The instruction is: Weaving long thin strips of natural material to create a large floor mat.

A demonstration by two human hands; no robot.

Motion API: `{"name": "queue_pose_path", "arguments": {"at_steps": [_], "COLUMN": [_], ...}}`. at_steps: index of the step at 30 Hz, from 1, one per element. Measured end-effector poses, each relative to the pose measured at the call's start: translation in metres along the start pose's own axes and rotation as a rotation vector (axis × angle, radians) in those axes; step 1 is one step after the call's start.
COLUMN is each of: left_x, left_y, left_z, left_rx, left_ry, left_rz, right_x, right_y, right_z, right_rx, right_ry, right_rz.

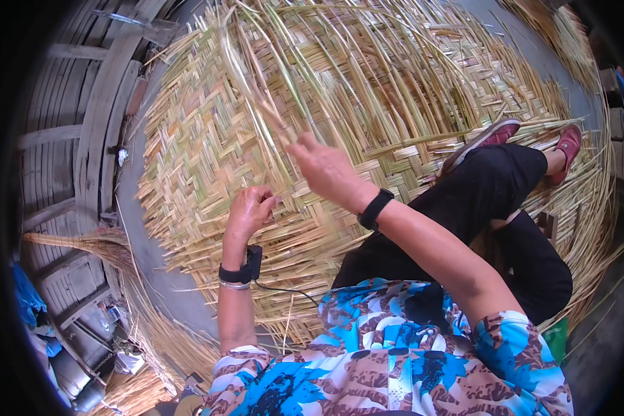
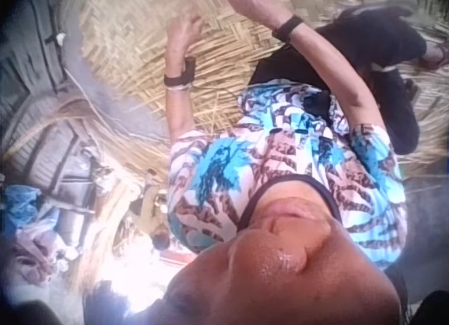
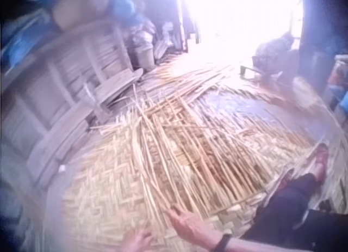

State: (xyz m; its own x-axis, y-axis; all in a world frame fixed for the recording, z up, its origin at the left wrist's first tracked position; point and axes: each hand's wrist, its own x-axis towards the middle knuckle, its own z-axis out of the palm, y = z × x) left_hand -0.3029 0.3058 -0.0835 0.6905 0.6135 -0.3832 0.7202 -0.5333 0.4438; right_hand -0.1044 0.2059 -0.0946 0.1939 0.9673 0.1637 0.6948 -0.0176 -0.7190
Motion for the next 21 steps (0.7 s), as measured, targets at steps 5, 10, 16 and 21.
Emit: {"name": "queue_pose_path", "arguments": {"at_steps": [5, 10, 16, 21], "left_x": [0.011, 0.018, 0.033, 0.030], "left_y": [-0.032, -0.058, -0.063, -0.064], "left_z": [0.028, 0.046, 0.038, 0.048], "left_rx": [0.034, -0.173, -0.220, -0.655], "left_ry": [0.019, 0.018, -0.109, -0.027], "left_rz": [-0.056, 0.031, 0.064, -0.081], "right_x": [0.012, 0.000, -0.028, -0.028], "right_y": [0.014, 0.082, 0.193, 0.235], "right_z": [-0.020, -0.142, -0.227, -0.223], "right_rx": [0.031, -0.153, -0.768, 0.052], "right_ry": [0.196, 0.387, 0.226, 0.030], "right_rz": [0.070, 0.152, 0.526, 0.851]}}
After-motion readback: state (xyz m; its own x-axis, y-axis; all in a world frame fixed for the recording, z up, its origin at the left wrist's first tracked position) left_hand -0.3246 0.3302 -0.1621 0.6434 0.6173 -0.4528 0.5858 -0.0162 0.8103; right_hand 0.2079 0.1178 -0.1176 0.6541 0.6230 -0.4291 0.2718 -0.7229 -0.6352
